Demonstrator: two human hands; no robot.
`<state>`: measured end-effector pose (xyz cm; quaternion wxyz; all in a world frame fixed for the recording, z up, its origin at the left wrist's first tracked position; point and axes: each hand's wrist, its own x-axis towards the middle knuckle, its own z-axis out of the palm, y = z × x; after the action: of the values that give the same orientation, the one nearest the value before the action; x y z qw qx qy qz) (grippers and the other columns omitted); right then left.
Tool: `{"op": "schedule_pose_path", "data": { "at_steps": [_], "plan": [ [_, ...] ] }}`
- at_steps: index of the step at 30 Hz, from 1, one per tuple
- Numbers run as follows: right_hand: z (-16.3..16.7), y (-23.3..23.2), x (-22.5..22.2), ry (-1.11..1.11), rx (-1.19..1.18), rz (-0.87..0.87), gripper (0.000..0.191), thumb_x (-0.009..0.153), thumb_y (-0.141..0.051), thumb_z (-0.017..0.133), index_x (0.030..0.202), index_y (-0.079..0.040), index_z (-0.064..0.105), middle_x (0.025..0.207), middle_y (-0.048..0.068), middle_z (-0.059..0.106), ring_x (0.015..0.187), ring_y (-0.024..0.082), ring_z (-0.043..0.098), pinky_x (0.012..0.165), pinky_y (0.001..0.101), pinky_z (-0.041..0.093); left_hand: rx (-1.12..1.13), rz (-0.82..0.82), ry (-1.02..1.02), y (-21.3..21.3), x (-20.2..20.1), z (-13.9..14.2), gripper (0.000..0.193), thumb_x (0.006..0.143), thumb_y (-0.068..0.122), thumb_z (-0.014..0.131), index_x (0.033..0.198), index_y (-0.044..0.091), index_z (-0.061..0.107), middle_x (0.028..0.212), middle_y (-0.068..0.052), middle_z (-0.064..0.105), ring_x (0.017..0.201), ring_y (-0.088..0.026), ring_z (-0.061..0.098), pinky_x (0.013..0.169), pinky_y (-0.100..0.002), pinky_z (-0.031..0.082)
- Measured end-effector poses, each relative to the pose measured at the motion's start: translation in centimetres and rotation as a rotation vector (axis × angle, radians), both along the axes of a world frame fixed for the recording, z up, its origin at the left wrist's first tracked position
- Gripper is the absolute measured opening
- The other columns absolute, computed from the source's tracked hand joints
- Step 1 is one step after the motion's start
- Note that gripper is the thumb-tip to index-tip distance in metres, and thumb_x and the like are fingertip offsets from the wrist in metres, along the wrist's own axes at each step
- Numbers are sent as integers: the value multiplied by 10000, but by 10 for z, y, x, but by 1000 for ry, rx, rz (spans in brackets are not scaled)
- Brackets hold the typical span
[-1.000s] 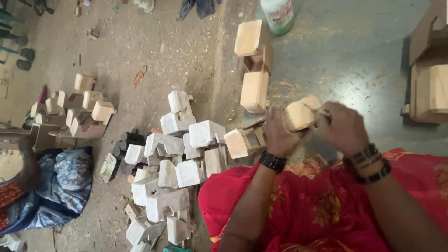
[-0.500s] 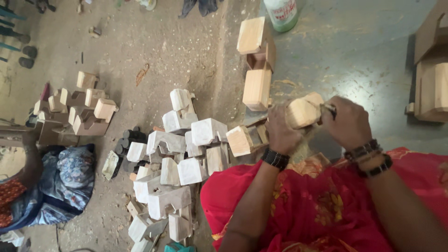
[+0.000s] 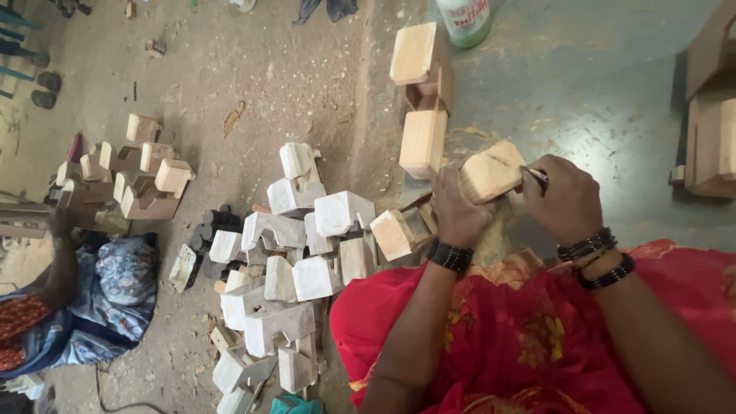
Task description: The person sits on the workshop floor sanding small wooden toy parts. They hold a wooden frame or block in one hand and rub a sanding block over its surfaces, then set finished pieces aside and pick up the next piece, working through a pile of parts.
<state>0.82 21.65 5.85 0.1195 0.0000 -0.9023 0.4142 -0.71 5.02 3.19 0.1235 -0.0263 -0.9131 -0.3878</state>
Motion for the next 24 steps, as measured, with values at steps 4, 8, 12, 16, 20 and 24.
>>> {"op": "schedule_pose_path", "data": {
  "at_steps": [4,8,12,16,20,24],
  "plan": [
    [-4,-7,1,270,-85,98,110,929,-110,647,1012,-44,677,970,146,691,839,330,698,751,423,565,64,-12,17,0,-1,2,851,635,242,937,1375,111,540,1311,-157,606,1264,-384,541,1060,-500,449],
    [-16,-13,1,190,24,-60,85,981,-109,680,974,-30,650,964,148,682,837,363,676,732,443,548,71,25,-9,0,-4,1,850,638,232,935,1381,102,543,1292,-169,601,1240,-386,547,1067,-493,458],
    [-26,-14,0,247,-103,8,91,969,-108,670,1005,-26,653,947,147,687,815,329,691,716,417,558,42,-11,1,-1,-8,1,876,587,240,971,1333,88,538,1269,-176,601,1222,-396,538,1065,-503,434],
    [-31,-15,-3,142,-67,-115,78,995,-84,675,959,-21,647,903,144,708,768,310,688,696,398,544,83,12,-13,-1,-7,1,860,610,206,949,1360,89,546,1293,-152,613,1245,-378,542,1079,-485,446],
    [-35,-12,-5,254,-129,-7,65,1002,-79,629,951,-48,653,968,128,722,817,268,728,685,346,570,88,4,14,0,-7,0,861,623,197,960,1362,73,538,1302,-143,610,1263,-364,540,1126,-488,416],
    [-38,-12,-3,191,-61,-55,64,986,-84,686,964,-26,671,873,140,679,726,299,673,662,392,539,103,67,17,2,-8,-2,851,620,167,932,1362,59,529,1328,-157,584,1275,-361,531,1103,-460,442]
  ]
}}
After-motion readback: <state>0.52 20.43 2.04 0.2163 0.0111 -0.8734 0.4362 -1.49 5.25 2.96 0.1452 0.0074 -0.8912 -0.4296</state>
